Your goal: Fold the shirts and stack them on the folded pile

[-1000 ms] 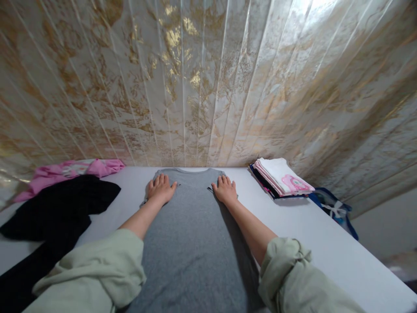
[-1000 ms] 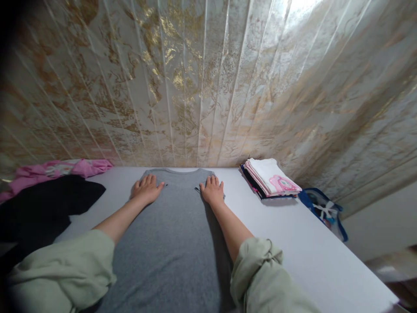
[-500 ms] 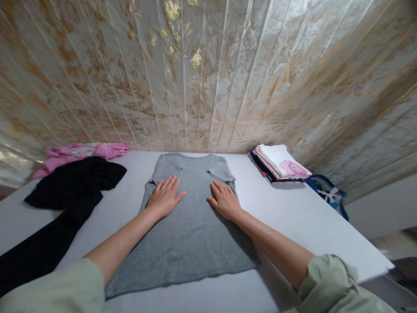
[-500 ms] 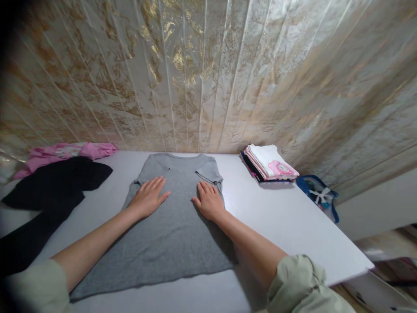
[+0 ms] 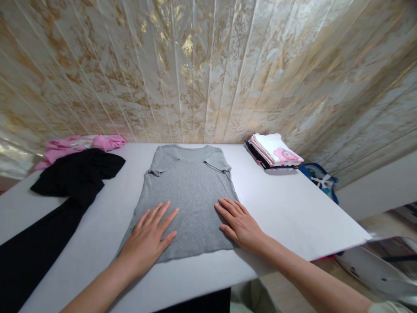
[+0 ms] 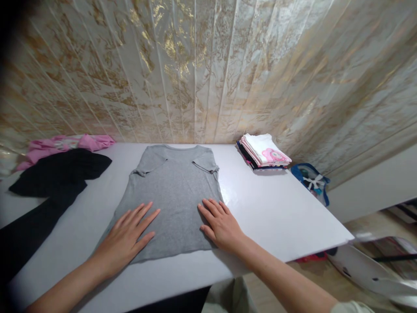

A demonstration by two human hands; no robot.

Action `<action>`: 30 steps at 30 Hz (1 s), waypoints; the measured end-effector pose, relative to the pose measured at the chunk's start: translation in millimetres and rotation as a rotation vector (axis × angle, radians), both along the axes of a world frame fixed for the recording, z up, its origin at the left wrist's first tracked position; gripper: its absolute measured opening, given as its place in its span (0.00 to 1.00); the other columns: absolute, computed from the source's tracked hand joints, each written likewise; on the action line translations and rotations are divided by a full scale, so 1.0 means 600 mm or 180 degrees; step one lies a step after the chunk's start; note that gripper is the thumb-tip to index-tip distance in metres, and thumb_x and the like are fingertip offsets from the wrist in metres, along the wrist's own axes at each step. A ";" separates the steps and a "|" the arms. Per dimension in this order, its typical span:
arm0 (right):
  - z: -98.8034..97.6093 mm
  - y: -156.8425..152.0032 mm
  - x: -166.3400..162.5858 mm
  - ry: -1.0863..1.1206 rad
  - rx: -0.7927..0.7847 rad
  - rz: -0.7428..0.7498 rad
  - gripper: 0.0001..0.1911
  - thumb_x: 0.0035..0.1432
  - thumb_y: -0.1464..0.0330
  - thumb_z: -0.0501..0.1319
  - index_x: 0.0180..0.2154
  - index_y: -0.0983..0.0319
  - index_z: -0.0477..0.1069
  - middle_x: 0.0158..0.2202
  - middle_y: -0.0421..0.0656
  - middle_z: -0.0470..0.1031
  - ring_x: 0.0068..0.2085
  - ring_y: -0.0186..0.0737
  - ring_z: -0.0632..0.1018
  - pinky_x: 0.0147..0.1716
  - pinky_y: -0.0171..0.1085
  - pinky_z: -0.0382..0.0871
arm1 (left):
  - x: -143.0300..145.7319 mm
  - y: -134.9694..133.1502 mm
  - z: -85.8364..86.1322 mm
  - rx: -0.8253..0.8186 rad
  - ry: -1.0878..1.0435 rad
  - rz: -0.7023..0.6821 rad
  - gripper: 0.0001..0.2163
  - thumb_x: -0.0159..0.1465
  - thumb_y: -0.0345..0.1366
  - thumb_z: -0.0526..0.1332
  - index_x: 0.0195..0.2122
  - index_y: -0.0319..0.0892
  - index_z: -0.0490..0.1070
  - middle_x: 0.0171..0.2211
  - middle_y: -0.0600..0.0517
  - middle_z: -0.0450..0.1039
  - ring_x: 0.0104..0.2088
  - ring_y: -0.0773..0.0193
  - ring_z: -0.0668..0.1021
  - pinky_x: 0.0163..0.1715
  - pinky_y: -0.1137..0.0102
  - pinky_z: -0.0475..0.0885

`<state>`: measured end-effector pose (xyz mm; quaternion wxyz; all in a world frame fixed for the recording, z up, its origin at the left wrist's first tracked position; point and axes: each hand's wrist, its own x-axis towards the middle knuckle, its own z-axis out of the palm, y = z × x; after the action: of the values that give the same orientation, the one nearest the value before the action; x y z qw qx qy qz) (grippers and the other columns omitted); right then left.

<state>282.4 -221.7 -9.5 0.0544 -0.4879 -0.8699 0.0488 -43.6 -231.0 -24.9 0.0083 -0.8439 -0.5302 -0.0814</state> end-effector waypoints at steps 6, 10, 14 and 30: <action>0.001 -0.064 0.019 0.0030 -0.0082 -0.0040 0.29 0.67 0.60 0.52 0.67 0.50 0.50 0.69 0.41 0.49 0.68 0.48 0.54 0.64 0.54 0.49 | -0.004 -0.079 -0.003 0.0081 0.0008 -0.0044 0.24 0.67 0.52 0.51 0.65 0.63 0.53 0.68 0.53 0.52 0.65 0.50 0.60 0.61 0.49 0.56; 0.001 -0.098 0.030 0.0163 -0.0127 -0.0019 0.29 0.66 0.61 0.54 0.66 0.48 0.52 0.69 0.40 0.51 0.67 0.48 0.55 0.63 0.54 0.53 | -0.006 -0.102 -0.008 0.0054 -0.0021 -0.0152 0.23 0.67 0.50 0.52 0.63 0.65 0.56 0.67 0.54 0.56 0.63 0.51 0.63 0.59 0.48 0.59; -0.004 -0.119 0.044 0.0460 -0.0106 -0.0037 0.26 0.65 0.67 0.54 0.64 0.49 0.58 0.66 0.41 0.57 0.66 0.46 0.59 0.63 0.52 0.56 | -0.007 -0.105 -0.008 0.0024 -0.0074 -0.0071 0.22 0.67 0.48 0.52 0.63 0.65 0.57 0.66 0.54 0.58 0.63 0.51 0.64 0.59 0.47 0.60; 0.042 0.020 0.083 0.2076 -0.0017 -0.1054 0.13 0.64 0.65 0.52 0.42 0.60 0.74 0.42 0.46 0.77 0.42 0.40 0.77 0.43 0.38 0.71 | 0.071 -0.077 0.047 -0.0119 -0.1016 -0.0516 0.11 0.65 0.43 0.56 0.46 0.51 0.73 0.44 0.52 0.76 0.44 0.60 0.77 0.45 0.65 0.73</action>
<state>332.0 -209.7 16.0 0.3348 -0.5810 -0.7158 0.1947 -0.8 -277.4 3.3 -0.0983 -0.8602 -0.4565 -0.2050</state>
